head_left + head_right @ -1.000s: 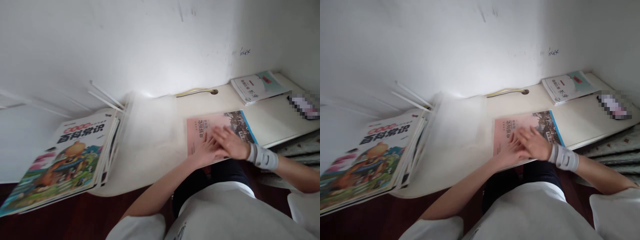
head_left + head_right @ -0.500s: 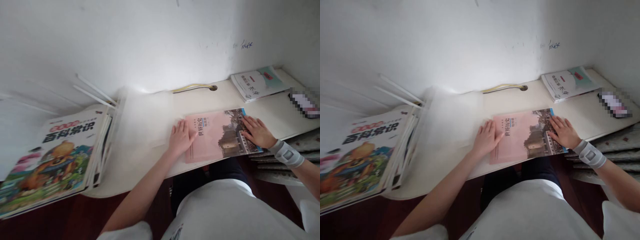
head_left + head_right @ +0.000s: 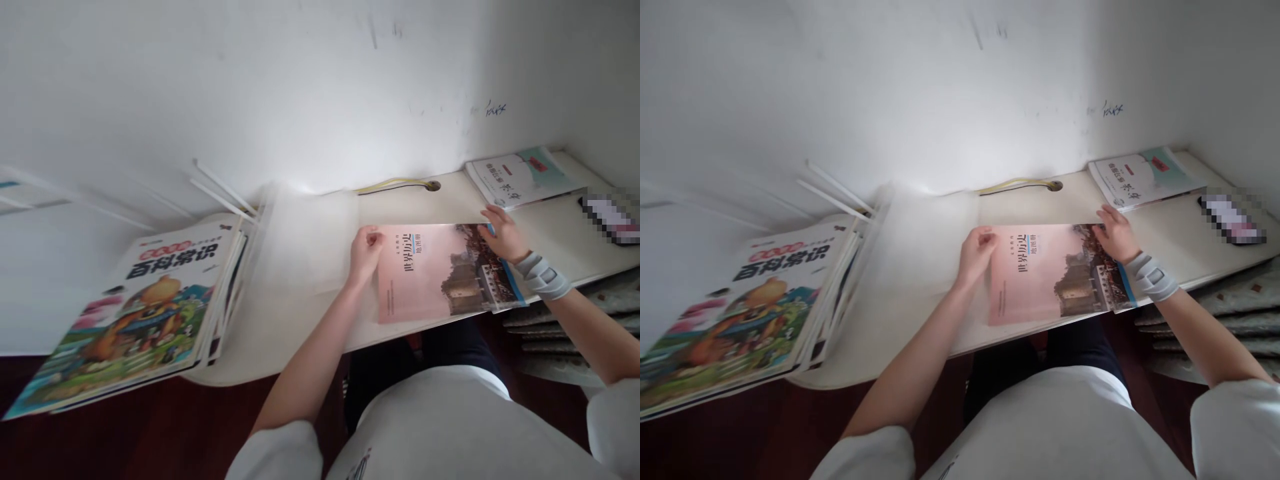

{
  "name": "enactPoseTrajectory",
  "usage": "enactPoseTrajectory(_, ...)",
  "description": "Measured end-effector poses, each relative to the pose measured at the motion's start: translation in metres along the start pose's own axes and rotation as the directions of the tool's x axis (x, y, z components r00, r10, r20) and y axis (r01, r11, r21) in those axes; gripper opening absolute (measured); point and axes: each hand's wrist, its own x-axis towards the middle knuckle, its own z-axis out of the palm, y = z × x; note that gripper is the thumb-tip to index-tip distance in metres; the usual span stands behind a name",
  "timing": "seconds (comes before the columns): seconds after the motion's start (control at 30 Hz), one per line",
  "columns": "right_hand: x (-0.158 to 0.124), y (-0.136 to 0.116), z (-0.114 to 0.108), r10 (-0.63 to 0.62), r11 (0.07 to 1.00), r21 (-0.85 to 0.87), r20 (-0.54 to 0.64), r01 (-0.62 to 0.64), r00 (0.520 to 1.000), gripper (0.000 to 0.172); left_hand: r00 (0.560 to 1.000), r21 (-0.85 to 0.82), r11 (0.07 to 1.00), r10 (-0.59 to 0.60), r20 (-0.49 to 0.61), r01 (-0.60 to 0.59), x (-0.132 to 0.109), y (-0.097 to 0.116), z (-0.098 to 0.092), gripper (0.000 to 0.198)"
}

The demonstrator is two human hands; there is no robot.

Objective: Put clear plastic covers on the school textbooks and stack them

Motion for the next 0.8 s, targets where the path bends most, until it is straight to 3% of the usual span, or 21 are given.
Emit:
enactPoseTrajectory(0.13, 0.029, -0.043, 0.006, -0.203, 0.978, -0.012, 0.202, 0.209, 0.958, 0.041, 0.988, -0.436, 0.887, -0.153, 0.035, 0.153, -0.001, 0.009, 0.004, 0.062)
enactPoseTrajectory(0.27, 0.050, -0.063, 0.011, -0.271, 0.961, 0.032, 0.324, 0.275, 0.907, 0.038, 0.987, -0.512, 0.846, -0.159, 0.030, 0.151, -0.006, 0.010, 0.002, 0.058)
enactPoseTrajectory(0.4, 0.058, -0.061, 0.011, -0.308, 0.943, 0.234, 0.350, 0.236, 0.884, 0.033, 0.994, -0.411, 0.906, -0.112, 0.011, 0.106, -0.002, 0.005, 0.001, 0.039)
enactPoseTrajectory(0.57, 0.070, -0.057, 0.010, -0.288, 0.904, 0.418, 0.438, 0.090, 0.852, 0.038, 0.995, -0.279, 0.955, -0.093, 0.037, 0.100, 0.014, 0.001, 0.002, 0.028)
enactPoseTrajectory(0.7, 0.076, -0.053, 0.011, -0.243, 0.956, 0.273, 0.530, 0.108, 0.812, 0.042, 0.996, -0.129, 0.988, -0.083, 0.040, 0.088, 0.022, 0.001, 0.001, 0.022)
enactPoseTrajectory(0.8, 0.072, -0.043, 0.010, -0.208, 0.978, 0.074, 0.476, 0.196, 0.854, 0.041, 0.996, 0.003, 0.997, -0.081, 0.036, 0.081, 0.024, 0.002, -0.005, 0.030)
